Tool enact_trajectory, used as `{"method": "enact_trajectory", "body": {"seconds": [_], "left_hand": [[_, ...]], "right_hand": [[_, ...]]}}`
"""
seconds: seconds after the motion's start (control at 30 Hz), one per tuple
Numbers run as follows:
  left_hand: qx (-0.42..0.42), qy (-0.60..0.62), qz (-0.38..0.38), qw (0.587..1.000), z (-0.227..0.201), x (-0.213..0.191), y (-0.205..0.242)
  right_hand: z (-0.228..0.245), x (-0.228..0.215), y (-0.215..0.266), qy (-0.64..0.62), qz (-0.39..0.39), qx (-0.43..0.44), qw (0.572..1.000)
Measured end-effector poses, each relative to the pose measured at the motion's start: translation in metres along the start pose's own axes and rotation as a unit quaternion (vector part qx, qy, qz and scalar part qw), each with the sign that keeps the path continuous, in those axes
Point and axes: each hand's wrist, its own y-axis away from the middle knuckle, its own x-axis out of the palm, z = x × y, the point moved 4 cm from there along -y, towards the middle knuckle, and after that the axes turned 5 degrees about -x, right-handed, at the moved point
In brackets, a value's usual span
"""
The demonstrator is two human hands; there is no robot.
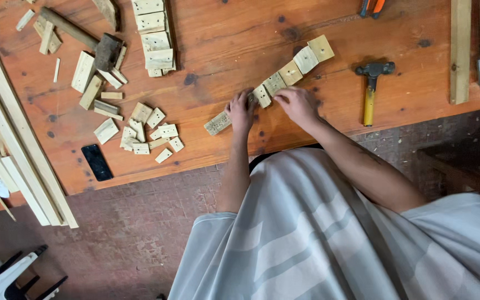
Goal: The person assembles small wooden blocks into a long line by hand and hammers nails into them to secure them to a base piece.
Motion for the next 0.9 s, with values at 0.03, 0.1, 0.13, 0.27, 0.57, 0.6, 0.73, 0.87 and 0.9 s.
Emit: {"method": "enact_trajectory", "body": {"seconds": [0.03, 0.1, 0.13, 0.27, 0.57, 0.6, 0.73, 0.87, 0.9], "left_hand": [[-0.002, 0.001, -0.001, 1.0, -0.001, 0.0, -0.001], [0.009, 0.016, -0.023, 1.0, -0.001, -0.001, 0.001], [0.007, 0.016, -0.024, 1.0, -0.002, 0.0, 0.002], [0.008, -0.008, -0.037, 0.999, -0.003, 0.003, 0.004], [0.032, -0.002, 0.031, 0.999, -0.015, -0.014, 0.014], [0.045, -0.005, 0.044, 0.998, -0.023, -0.022, 0.017], [0.069, -0.021, 0.051, 0.996, -0.031, -0.03, 0.021], [0.069, -0.057, 0.057, 0.994, -0.031, -0.028, 0.021], [0.069, -0.062, 0.059, 0.994, -0.029, -0.026, 0.02]], "right_hand": [[-0.001, 0.004, -0.007, 0.0, 0.002, -0.001, 1.0], [-0.003, 0.012, -0.016, -0.014, -0.033, -0.007, 0.999], [-0.011, 0.022, -0.021, -0.014, -0.03, -0.008, 0.999], [-0.017, 0.036, -0.032, -0.004, -0.024, -0.03, 0.999], [-0.026, 0.025, -0.043, -0.026, -0.035, -0.04, 0.998], [-0.029, 0.025, -0.044, -0.046, -0.033, -0.048, 0.997], [-0.034, 0.017, -0.039, -0.02, -0.027, -0.063, 0.997], [-0.032, 0.012, -0.036, -0.013, -0.021, -0.067, 0.997], [-0.031, 0.01, -0.036, -0.016, -0.022, -0.068, 0.997]]}}
